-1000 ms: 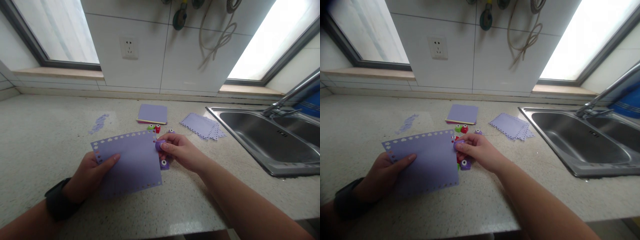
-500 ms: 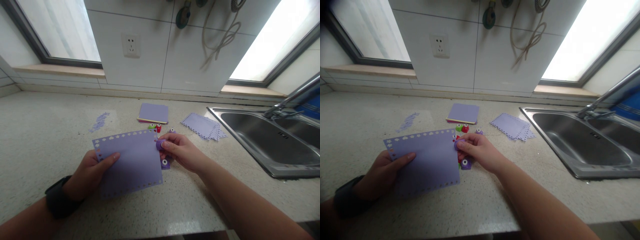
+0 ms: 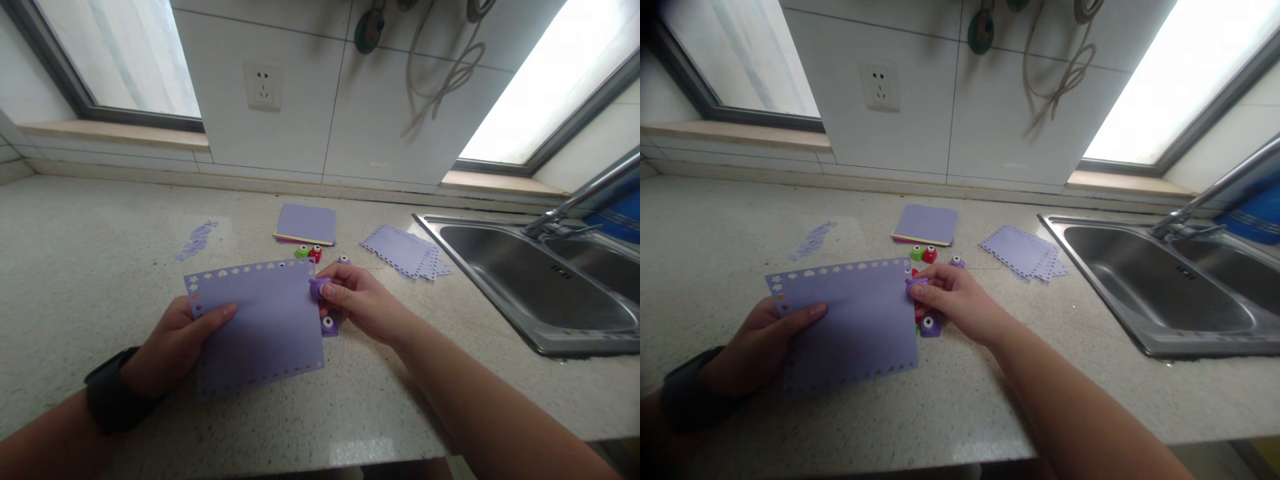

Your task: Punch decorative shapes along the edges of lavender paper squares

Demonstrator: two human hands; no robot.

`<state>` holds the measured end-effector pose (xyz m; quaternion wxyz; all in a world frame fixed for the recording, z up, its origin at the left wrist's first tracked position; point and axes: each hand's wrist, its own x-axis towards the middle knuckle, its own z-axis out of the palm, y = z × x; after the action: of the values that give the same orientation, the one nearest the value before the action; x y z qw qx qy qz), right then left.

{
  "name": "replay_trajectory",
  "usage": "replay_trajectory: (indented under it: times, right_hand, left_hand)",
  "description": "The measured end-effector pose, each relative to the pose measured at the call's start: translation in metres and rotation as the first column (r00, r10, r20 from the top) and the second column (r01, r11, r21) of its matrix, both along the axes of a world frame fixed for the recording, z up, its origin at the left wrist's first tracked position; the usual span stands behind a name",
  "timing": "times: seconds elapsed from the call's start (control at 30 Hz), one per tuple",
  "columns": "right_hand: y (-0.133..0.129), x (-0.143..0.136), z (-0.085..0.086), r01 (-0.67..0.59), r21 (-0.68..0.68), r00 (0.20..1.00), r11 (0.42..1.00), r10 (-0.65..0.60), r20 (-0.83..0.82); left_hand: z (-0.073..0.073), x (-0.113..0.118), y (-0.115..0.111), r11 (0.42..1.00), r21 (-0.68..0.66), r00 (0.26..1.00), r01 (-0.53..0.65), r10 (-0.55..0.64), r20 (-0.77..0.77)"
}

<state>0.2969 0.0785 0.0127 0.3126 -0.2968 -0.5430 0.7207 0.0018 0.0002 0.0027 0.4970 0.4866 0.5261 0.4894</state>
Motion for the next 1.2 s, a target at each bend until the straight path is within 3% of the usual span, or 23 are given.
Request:
replay_trajectory:
  times: [0.5,1.2]
  right_hand:
    - [-0.0005,-0.0012,0.0017,0.025,0.014,0.999,1.0,-0.025,0.02]
    - [-0.0013,-0.0014,0.0019,0.011,-0.004,1.0,1.0,-0.011,0.011]
  left_hand:
    - [0.0035,0.0011,-0.0033,0.996,-0.09,0.997,0.006,0.002,0.081]
    - [0.0029,0.0014,-0.0029,0.992,-0.117,0.986,0.043,-0.024,0.166]
